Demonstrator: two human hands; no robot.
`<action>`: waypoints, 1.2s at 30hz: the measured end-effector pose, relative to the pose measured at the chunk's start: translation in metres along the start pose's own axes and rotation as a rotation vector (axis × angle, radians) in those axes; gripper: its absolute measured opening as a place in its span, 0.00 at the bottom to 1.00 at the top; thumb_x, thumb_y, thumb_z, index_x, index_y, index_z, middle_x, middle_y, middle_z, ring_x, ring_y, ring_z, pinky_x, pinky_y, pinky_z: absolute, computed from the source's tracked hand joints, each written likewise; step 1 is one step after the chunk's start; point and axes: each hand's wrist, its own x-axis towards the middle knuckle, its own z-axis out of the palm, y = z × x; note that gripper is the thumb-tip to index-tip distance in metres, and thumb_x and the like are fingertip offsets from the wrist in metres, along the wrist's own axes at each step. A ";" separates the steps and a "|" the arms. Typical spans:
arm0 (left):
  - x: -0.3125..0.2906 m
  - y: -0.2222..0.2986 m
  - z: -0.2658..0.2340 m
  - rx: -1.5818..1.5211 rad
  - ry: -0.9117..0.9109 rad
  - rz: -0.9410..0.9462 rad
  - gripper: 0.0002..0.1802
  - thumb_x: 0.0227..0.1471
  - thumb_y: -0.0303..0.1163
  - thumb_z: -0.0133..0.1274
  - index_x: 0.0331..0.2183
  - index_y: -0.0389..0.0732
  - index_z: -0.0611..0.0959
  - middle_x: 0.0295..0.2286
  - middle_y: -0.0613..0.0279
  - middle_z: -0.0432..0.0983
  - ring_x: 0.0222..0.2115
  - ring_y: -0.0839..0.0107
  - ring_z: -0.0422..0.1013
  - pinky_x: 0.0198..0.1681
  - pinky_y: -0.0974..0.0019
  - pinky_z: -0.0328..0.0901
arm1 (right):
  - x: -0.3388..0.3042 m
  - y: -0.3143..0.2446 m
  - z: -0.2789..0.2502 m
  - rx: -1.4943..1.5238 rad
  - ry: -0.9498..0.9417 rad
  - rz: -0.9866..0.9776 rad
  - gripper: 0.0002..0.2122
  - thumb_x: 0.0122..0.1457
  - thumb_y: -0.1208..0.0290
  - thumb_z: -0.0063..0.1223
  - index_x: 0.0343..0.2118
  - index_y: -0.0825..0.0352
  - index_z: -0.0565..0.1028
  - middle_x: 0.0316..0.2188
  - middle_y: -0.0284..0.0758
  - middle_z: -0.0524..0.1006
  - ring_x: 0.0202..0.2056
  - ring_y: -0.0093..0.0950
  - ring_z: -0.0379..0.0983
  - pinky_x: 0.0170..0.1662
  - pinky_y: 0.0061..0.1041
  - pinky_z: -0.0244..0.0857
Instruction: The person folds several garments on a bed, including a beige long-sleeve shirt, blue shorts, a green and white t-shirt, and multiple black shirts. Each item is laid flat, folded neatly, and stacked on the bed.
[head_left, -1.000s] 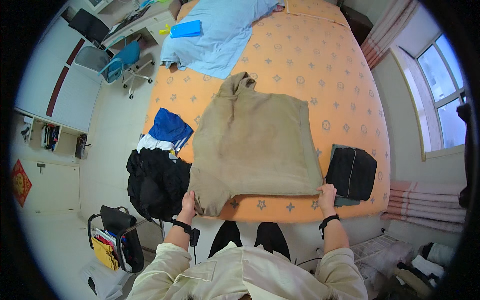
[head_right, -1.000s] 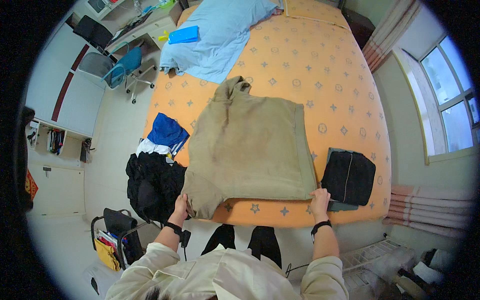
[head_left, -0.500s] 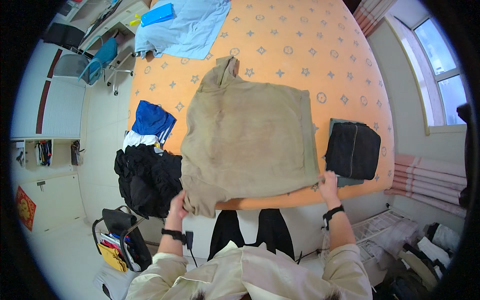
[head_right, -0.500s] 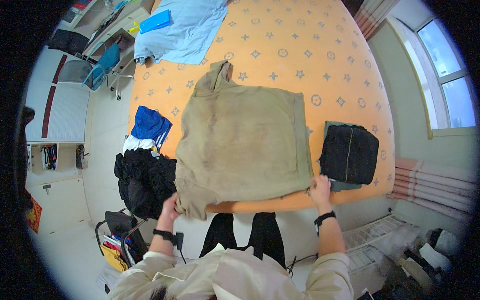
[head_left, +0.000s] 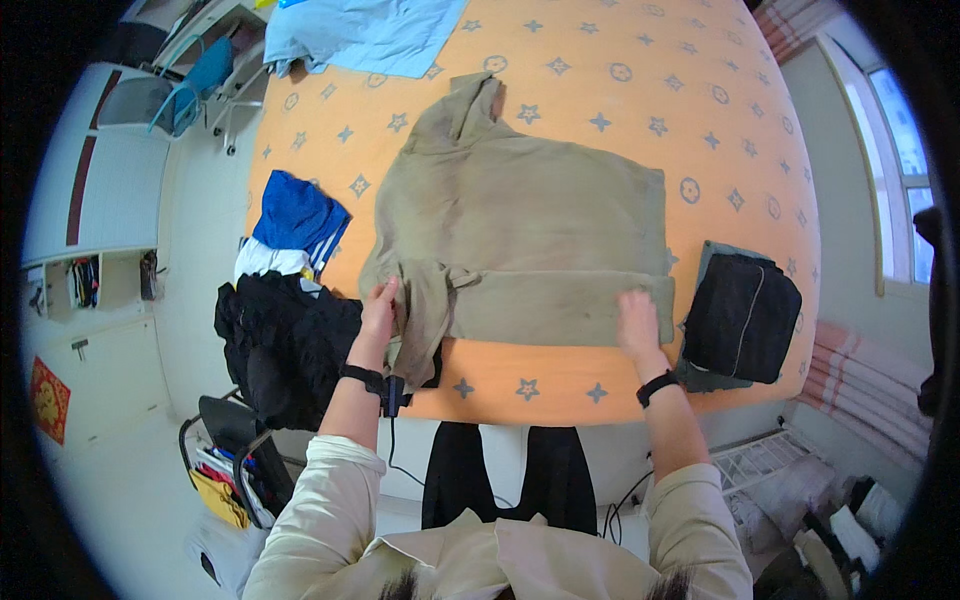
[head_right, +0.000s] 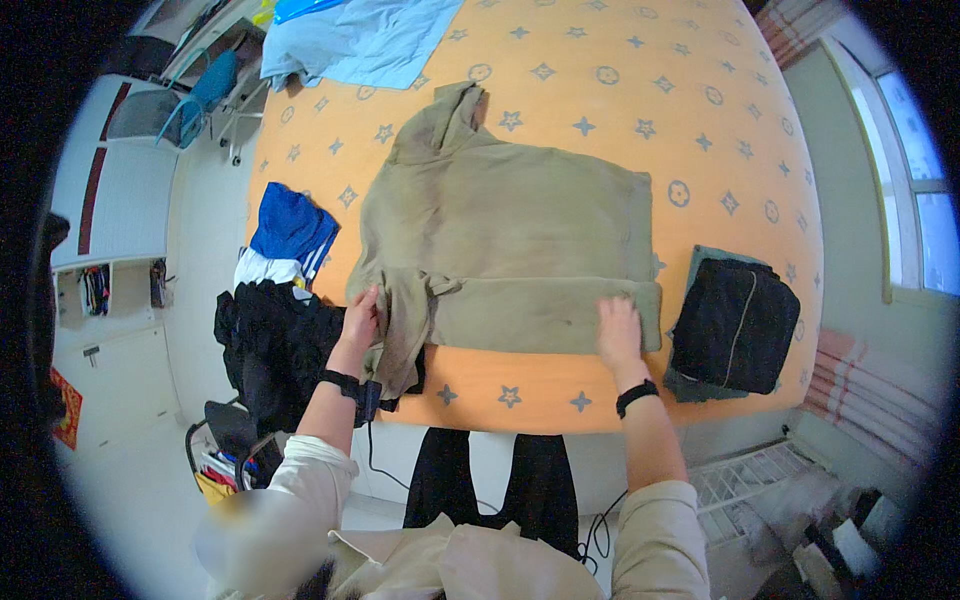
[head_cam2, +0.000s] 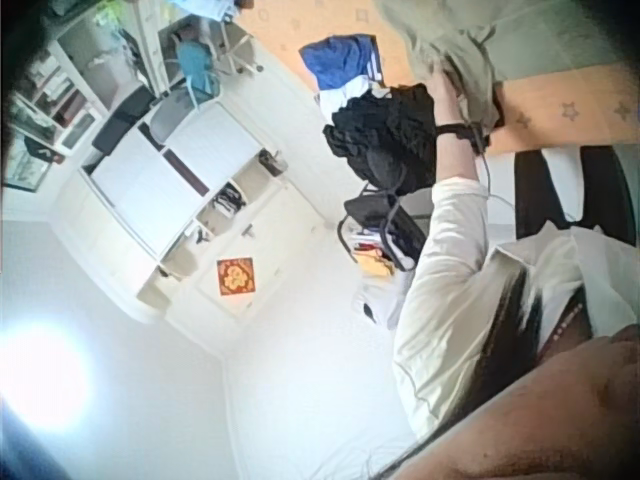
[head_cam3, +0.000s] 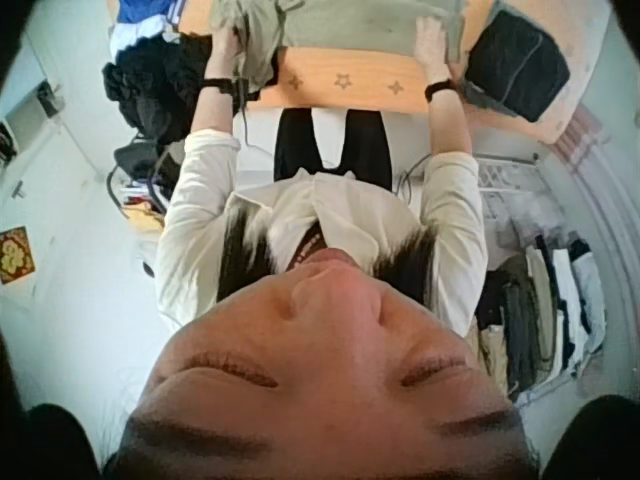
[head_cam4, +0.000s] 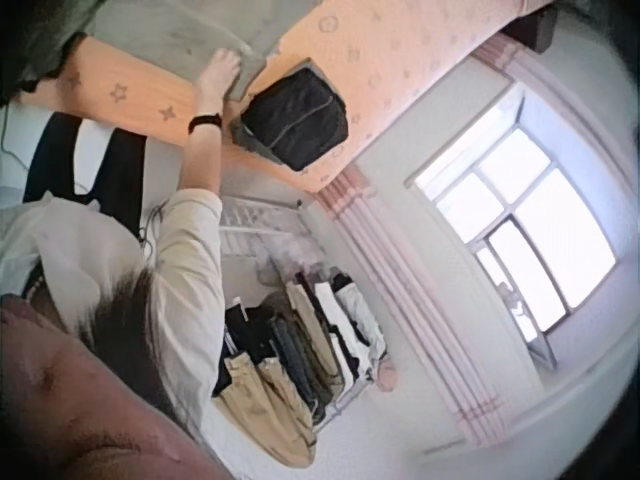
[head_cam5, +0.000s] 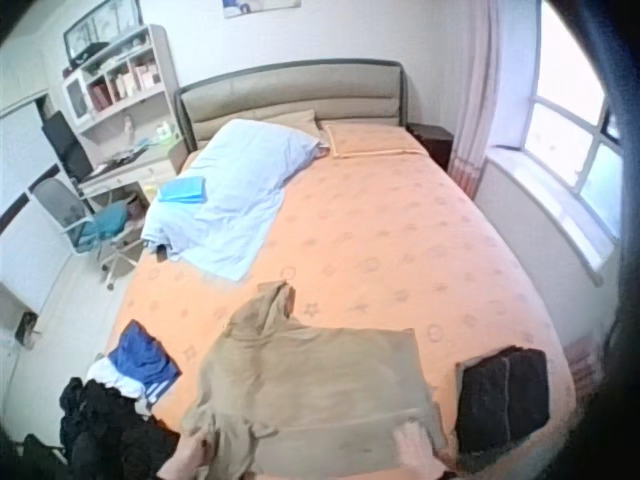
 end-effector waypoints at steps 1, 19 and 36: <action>-0.004 -0.004 -0.001 0.134 0.051 0.087 0.34 0.54 0.50 0.57 0.53 0.35 0.72 0.41 0.60 0.74 0.42 0.66 0.70 0.44 0.64 0.65 | -0.012 -0.012 0.006 0.042 -0.034 -0.051 0.21 0.47 0.82 0.53 0.48 0.68 0.69 0.47 0.45 0.70 0.50 0.45 0.65 0.53 0.41 0.61; -0.164 0.015 0.048 0.156 -0.248 0.017 0.23 0.58 0.48 0.53 0.41 0.36 0.77 0.34 0.64 0.76 0.36 0.68 0.73 0.39 0.64 0.69 | -0.097 -0.243 0.035 1.275 -0.713 -0.149 0.37 0.48 0.69 0.67 0.60 0.67 0.57 0.57 0.41 0.65 0.60 0.33 0.60 0.63 0.35 0.54; -0.035 -0.025 0.039 -0.222 -0.104 -0.280 0.33 0.49 0.60 0.58 0.40 0.39 0.74 0.38 0.57 0.74 0.40 0.62 0.72 0.39 0.60 0.67 | -0.046 -0.041 0.040 1.040 0.029 0.655 0.36 0.56 0.50 0.58 0.60 0.70 0.59 0.59 0.45 0.61 0.59 0.40 0.59 0.59 0.38 0.55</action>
